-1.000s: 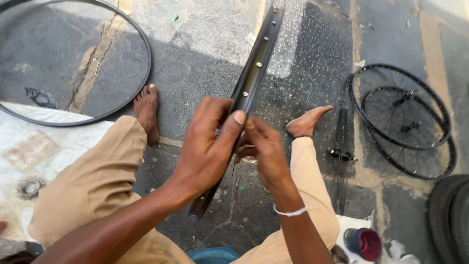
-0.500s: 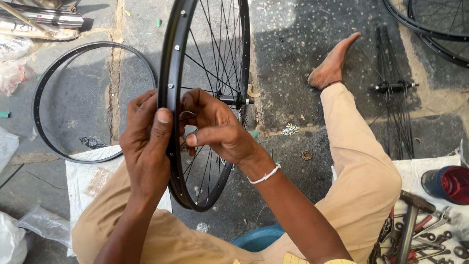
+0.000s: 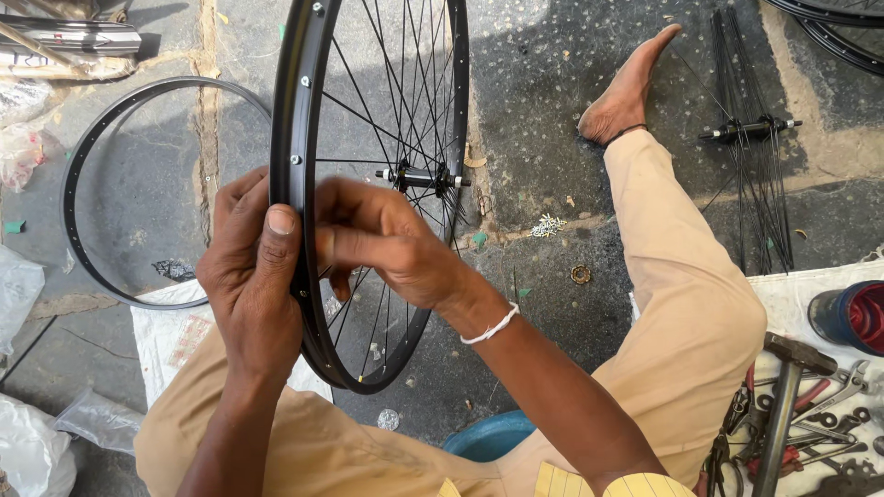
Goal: The person is sitting on the ground and lacing a bicycle wheel by hand. They insert spokes into the hub and rim, then tighten the nipples to secure the spokes in place.
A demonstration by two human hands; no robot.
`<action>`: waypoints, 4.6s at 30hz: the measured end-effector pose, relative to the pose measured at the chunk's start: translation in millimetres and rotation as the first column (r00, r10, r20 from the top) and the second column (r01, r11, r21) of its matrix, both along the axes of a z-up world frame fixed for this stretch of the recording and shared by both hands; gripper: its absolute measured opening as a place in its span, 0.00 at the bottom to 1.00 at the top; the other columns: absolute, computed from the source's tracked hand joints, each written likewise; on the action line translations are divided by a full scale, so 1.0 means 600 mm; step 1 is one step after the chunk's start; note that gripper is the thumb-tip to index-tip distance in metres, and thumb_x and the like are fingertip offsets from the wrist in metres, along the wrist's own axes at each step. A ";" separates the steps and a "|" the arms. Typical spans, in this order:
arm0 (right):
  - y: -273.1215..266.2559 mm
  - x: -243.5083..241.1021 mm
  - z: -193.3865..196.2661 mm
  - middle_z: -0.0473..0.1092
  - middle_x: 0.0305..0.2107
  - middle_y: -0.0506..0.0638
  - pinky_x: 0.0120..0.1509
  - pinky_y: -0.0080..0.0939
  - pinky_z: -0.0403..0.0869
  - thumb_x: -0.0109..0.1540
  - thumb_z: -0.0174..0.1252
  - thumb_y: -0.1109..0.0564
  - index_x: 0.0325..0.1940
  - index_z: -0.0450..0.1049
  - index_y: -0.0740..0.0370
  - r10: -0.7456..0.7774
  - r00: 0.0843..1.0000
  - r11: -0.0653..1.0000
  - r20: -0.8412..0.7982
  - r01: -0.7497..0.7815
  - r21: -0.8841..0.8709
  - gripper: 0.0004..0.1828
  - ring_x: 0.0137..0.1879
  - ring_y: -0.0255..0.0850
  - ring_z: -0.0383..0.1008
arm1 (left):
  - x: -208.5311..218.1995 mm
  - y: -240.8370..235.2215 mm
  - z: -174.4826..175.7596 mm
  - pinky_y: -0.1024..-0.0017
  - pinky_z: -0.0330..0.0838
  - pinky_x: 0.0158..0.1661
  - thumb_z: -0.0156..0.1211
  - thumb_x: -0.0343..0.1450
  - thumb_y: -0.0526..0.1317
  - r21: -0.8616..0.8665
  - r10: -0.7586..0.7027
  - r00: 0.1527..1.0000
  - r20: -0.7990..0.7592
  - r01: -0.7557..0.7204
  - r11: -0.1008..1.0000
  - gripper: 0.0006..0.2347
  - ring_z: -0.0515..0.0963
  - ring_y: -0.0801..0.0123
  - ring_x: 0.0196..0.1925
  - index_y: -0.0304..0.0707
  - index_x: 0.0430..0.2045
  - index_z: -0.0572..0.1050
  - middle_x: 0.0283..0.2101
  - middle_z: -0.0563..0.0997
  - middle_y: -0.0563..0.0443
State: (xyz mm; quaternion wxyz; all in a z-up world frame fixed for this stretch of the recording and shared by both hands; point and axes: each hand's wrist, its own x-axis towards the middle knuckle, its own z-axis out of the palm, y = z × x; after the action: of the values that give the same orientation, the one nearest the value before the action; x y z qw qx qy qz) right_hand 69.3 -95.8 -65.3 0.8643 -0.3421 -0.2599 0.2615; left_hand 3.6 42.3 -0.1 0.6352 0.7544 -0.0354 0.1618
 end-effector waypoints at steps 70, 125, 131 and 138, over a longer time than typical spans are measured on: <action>-0.294 0.031 -0.634 0.74 0.38 0.60 0.51 0.56 0.72 0.62 0.61 0.55 0.37 0.73 0.67 -0.170 0.791 -0.443 0.588 0.472 -0.762 0.11 0.47 0.55 0.73 | 0.007 -0.038 0.000 0.83 0.60 0.23 0.70 0.71 0.42 0.030 -0.042 0.988 -0.146 0.047 0.998 0.14 0.66 0.86 0.25 0.38 0.36 0.68 0.27 0.71 0.60; -0.074 -0.015 0.205 0.69 0.39 0.51 0.47 0.30 0.71 0.54 0.67 0.65 0.54 0.68 0.68 0.055 0.556 0.440 0.830 0.732 -0.520 0.25 0.42 0.33 0.68 | 0.004 -0.067 -0.006 0.64 0.69 0.25 0.65 0.68 0.43 -0.079 -0.092 0.987 -0.129 0.082 0.993 0.14 0.76 0.67 0.24 0.32 0.36 0.68 0.24 0.74 0.48; -0.068 -0.007 0.073 0.74 0.31 0.53 0.34 0.35 0.77 0.72 0.54 0.54 0.53 0.74 0.67 -0.402 0.819 0.590 0.408 0.573 -0.569 0.13 0.33 0.36 0.75 | 0.006 -0.041 -0.013 0.68 0.74 0.37 0.51 0.80 0.48 0.003 0.075 0.997 -0.013 -0.075 0.997 0.15 0.74 0.64 0.40 0.32 0.42 0.75 0.38 0.72 0.45; -0.008 0.002 -0.028 0.73 0.44 0.51 0.52 0.35 0.75 0.66 0.62 0.54 0.61 0.70 0.67 -0.074 0.996 0.993 0.045 0.078 -0.091 0.22 0.49 0.37 0.73 | -0.005 -0.011 0.000 0.60 0.66 0.58 0.52 0.80 0.45 0.362 0.161 0.964 0.213 -0.231 0.903 0.17 0.71 0.60 0.60 0.30 0.57 0.75 0.56 0.72 0.44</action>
State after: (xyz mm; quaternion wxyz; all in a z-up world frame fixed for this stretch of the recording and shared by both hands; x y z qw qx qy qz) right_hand 70.4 -100.8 -81.9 0.8512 -0.3970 -0.2520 0.2329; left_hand 0.9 35.8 0.0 0.4501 0.8460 -0.0470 0.2817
